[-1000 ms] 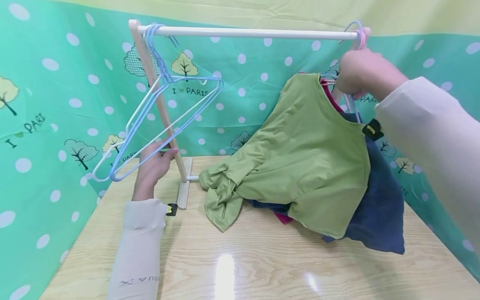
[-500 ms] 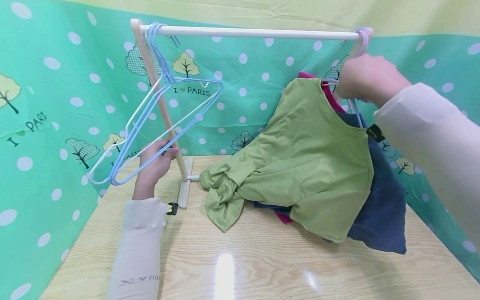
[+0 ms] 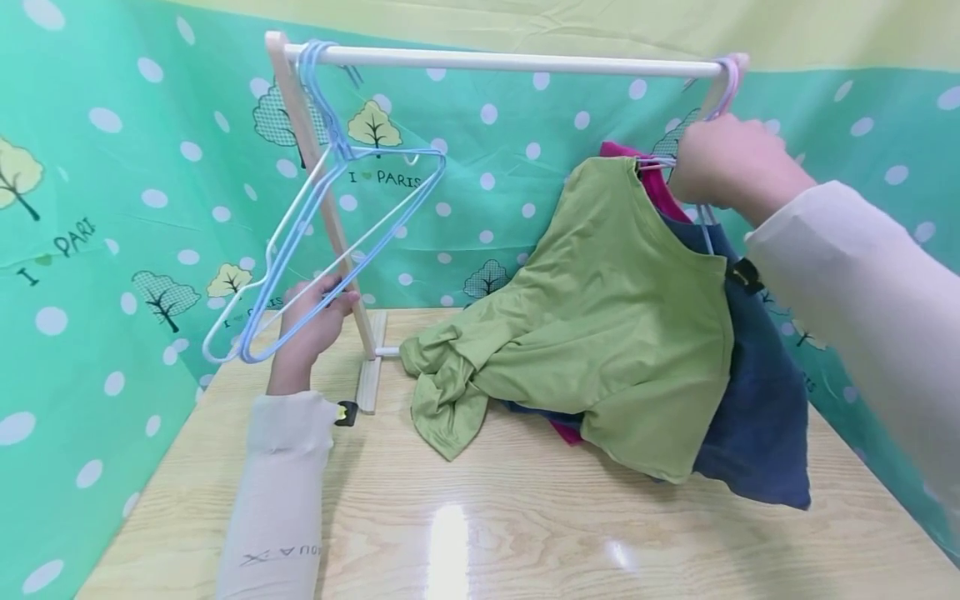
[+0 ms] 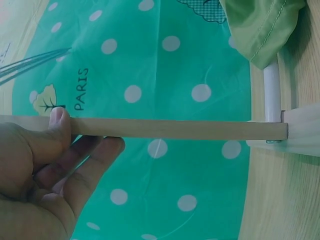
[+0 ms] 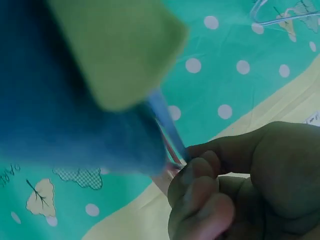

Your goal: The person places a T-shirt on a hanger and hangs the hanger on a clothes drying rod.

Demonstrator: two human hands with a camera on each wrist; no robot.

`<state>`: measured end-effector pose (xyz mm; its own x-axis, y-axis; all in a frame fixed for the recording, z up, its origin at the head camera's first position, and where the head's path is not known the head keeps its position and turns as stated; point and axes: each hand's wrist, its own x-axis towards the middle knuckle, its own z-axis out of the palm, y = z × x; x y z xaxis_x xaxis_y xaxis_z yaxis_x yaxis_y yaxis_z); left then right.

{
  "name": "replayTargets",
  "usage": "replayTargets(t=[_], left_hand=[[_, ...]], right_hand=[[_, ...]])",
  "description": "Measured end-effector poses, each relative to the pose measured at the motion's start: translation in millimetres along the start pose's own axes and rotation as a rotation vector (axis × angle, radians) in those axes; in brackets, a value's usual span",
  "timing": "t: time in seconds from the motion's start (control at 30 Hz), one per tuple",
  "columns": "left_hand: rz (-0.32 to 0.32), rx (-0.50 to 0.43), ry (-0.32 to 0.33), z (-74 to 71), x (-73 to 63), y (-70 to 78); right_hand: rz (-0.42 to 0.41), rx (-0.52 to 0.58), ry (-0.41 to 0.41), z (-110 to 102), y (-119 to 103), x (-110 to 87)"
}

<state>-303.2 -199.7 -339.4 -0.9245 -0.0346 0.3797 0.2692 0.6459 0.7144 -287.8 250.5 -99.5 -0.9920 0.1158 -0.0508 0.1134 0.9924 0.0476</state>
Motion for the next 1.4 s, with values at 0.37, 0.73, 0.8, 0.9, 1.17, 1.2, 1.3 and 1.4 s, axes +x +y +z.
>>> replayTargets(t=[0.37,0.73,0.8,0.9,1.17,1.2,1.3,1.4], left_hand=[[-0.019,0.004,-0.013,0.6,0.4,-0.8],[-0.091,-0.023,-0.041,-1.4,-0.6,-4.4],[-0.077,-0.005,-0.034,-1.4,-0.8,-5.0],[-0.034,0.025,-0.007,-1.5,-0.4,-6.4],[-0.051,0.007,-0.021,-2.0,-1.0,-4.0],[-0.048,-0.001,-0.022,-2.6,-1.1,-3.8],[-0.046,-0.017,-0.021,-3.7,-1.6,-2.9],[-0.061,-0.035,-0.028,-3.0,-2.0,-2.4]], right_hand=[[-0.045,0.072,0.048,4,-2,-3.7],[-0.207,0.133,0.112,17,-27,-28.2],[-0.232,0.123,0.112,24,-33,-33.1],[-0.256,0.127,0.128,35,-42,-39.2],[-0.318,0.215,0.189,63,-55,-49.9],[-0.316,0.233,0.191,66,-56,-50.8],[-0.307,0.293,0.185,74,-61,-54.0],[-0.315,0.35,0.188,83,-64,-55.5]])
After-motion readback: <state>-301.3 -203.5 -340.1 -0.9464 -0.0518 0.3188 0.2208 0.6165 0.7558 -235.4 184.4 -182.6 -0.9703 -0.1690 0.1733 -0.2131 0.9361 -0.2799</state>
